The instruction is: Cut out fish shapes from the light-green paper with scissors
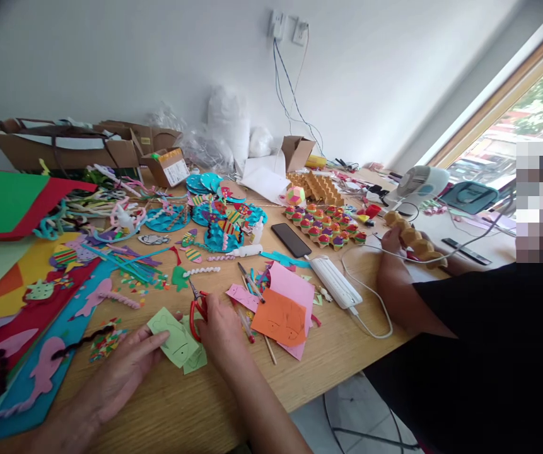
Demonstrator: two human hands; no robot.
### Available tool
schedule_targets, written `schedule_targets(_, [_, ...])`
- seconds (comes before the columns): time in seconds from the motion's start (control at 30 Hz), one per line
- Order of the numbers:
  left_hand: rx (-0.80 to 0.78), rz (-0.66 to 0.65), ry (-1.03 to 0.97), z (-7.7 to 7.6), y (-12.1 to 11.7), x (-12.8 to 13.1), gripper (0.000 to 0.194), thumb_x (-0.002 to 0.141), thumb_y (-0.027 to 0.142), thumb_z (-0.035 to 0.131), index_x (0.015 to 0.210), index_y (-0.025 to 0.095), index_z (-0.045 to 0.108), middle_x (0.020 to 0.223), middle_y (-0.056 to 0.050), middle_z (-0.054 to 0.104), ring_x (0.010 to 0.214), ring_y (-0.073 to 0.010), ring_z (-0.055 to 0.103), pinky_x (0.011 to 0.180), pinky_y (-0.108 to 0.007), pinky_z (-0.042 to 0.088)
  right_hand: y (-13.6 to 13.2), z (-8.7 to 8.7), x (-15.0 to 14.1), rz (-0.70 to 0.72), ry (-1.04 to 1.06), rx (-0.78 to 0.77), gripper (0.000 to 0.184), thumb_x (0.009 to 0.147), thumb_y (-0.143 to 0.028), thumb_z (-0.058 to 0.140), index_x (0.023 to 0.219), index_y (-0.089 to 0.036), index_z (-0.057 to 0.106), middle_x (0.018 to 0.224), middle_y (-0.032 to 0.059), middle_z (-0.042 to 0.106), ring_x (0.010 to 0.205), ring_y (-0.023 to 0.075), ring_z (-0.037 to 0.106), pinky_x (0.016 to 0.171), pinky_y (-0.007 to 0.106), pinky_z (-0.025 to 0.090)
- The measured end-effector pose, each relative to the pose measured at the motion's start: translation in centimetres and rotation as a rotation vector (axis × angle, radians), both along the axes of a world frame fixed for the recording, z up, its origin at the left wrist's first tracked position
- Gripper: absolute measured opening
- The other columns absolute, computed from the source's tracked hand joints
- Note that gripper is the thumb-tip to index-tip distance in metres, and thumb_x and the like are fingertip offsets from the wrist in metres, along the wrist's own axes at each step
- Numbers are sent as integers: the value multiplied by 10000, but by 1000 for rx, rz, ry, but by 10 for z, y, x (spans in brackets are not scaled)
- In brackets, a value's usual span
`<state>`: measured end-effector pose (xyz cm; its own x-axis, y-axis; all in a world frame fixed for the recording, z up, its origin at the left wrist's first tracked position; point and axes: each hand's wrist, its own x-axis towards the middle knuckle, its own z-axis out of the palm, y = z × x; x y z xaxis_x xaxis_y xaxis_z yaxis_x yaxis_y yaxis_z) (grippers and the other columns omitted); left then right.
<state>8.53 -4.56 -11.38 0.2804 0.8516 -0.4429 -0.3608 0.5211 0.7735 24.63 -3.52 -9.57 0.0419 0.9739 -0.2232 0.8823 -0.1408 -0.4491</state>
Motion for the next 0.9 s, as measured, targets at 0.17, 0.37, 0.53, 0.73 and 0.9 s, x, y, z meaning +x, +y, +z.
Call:
schedule_targets(0.17, [9,363,25,11,5,-19,284,454,215,901,664,229,711,745,27,772,886,-247,705,699,-300,578,-12,-7,-18,69,20,-33,193,807,-169,624,1000,-170,615,957,94,743,834,236,680,590,263,351])
schedule_targets(0.37, [164,552,20,35,10,-37,305,409,195,909,611,220,681,686,87,739,663,-109,634,540,-164,551,-21,-13,-45,253,-127,72,191,912,-124,522,1072,-179,610,1049,97,721,928,249,687,790,330,456])
schedule_targets(0.53, [115,523,37,32,9,-37,309,365,168,908,582,204,691,663,67,729,648,-118,629,500,-164,555,-20,-10,-34,216,-207,25,209,917,-103,506,1077,-168,622,1040,109,725,908,257,700,773,328,472])
schedule_targets(0.73, [70,523,19,28,12,-36,344,351,219,923,622,198,712,643,57,722,604,-119,626,454,-175,558,-20,-1,-10,142,-254,20,234,889,-40,484,1053,-138,621,1004,150,730,907,275,700,726,321,450])
schedule_targets(0.9, [194,564,1,42,19,-47,371,388,253,927,682,200,707,677,56,746,597,-110,626,462,-165,565,-7,1,-20,304,-186,93,218,896,-151,544,1105,-197,583,1043,86,726,927,237,684,728,289,432])
